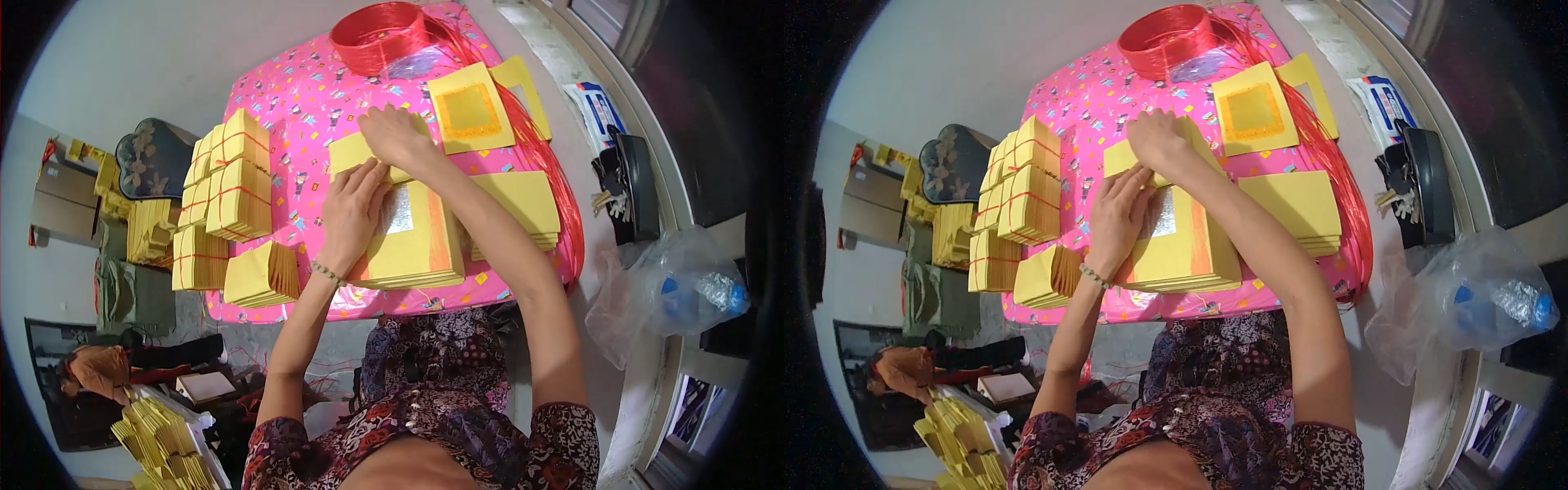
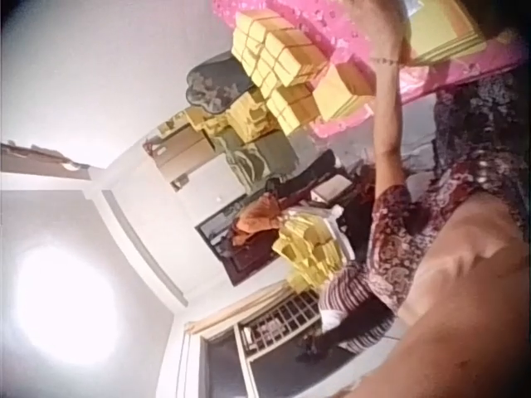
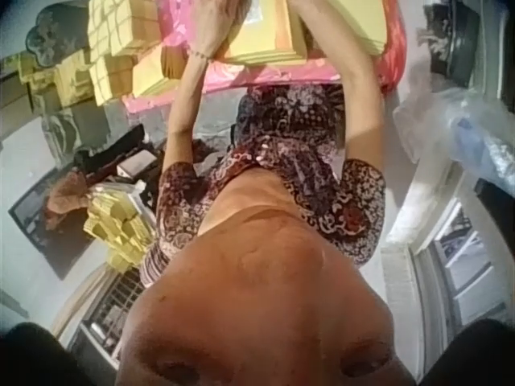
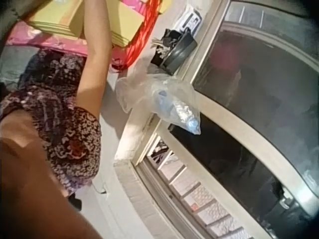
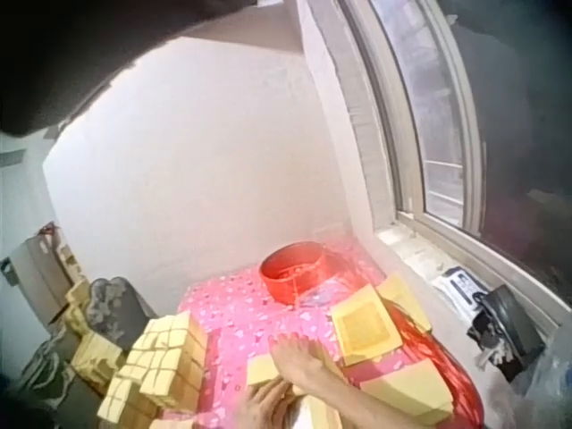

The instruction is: Folding and stacking yellow sheets of joss paper with silver foil centers.

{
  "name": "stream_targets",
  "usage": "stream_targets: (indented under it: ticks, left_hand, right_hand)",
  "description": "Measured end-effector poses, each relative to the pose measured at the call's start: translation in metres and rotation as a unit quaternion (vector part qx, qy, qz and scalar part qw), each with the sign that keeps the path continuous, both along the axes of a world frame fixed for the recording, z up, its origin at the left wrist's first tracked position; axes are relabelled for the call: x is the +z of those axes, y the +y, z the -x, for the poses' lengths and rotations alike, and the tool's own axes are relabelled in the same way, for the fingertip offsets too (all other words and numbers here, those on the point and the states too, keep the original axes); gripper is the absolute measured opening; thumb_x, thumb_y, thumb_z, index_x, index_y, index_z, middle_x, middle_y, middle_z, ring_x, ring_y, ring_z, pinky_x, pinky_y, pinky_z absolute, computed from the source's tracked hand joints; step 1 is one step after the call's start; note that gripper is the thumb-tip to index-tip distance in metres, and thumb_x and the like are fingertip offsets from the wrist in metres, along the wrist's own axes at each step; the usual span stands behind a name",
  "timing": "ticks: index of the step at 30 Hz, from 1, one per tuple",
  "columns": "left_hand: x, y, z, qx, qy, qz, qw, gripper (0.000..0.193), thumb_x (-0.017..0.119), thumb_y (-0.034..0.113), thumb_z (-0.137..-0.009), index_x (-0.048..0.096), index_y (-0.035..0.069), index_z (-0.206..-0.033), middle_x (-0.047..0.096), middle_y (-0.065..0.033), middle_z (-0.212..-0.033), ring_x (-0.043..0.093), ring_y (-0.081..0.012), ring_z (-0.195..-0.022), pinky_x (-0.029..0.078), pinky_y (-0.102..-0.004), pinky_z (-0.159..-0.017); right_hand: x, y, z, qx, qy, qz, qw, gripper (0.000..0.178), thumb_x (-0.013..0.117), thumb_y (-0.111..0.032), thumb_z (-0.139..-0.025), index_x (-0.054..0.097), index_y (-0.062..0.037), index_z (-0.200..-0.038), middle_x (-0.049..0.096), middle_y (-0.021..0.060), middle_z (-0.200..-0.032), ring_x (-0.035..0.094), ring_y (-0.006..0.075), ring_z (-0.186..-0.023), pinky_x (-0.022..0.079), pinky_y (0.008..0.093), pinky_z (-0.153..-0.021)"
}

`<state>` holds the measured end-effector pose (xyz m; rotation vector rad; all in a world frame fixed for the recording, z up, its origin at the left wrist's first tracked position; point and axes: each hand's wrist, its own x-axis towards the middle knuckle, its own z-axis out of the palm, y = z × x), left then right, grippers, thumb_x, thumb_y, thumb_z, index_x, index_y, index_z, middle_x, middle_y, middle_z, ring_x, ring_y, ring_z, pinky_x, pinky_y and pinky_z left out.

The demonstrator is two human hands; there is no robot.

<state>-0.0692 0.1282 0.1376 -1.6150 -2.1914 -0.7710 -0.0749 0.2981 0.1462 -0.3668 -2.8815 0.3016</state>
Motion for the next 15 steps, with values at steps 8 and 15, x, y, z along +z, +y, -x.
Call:
stream_targets:
  ticks: [8, 15]
  left_hand:
    - [0.000, -0.008, 0.000, -0.033, 0.006, 0.071, 0.997, 0.046, 0.057, 0.022, -0.094, 0.053, 0.008, -0.137, 0.057, -0.0192, -0.132, 0.055, -0.0351, -0.116, 0.045, -0.0431, -0.099]
    - [-0.001, -0.014, -0.006, -0.051, -0.047, 0.117, 0.991, 0.054, 0.050, 0.033, -0.098, 0.042, 0.012, -0.148, 0.043, -0.0226, -0.148, 0.042, -0.0438, -0.129, 0.036, -0.0495, -0.109]
  right_hand:
    - [0.006, 0.003, -0.010, 0.016, -0.014, -0.007, 1.000, 0.024, 0.052, -0.014, -0.092, 0.062, -0.0019, -0.110, 0.063, 0.0177, -0.114, 0.062, 0.0388, -0.107, 0.052, 0.0510, -0.090]
    - [0.001, 0.008, -0.010, 0.023, -0.005, -0.020, 1.000, 0.025, 0.051, -0.018, -0.096, 0.061, -0.0016, -0.112, 0.063, 0.0183, -0.113, 0.063, 0.0375, -0.105, 0.052, 0.0501, -0.088]
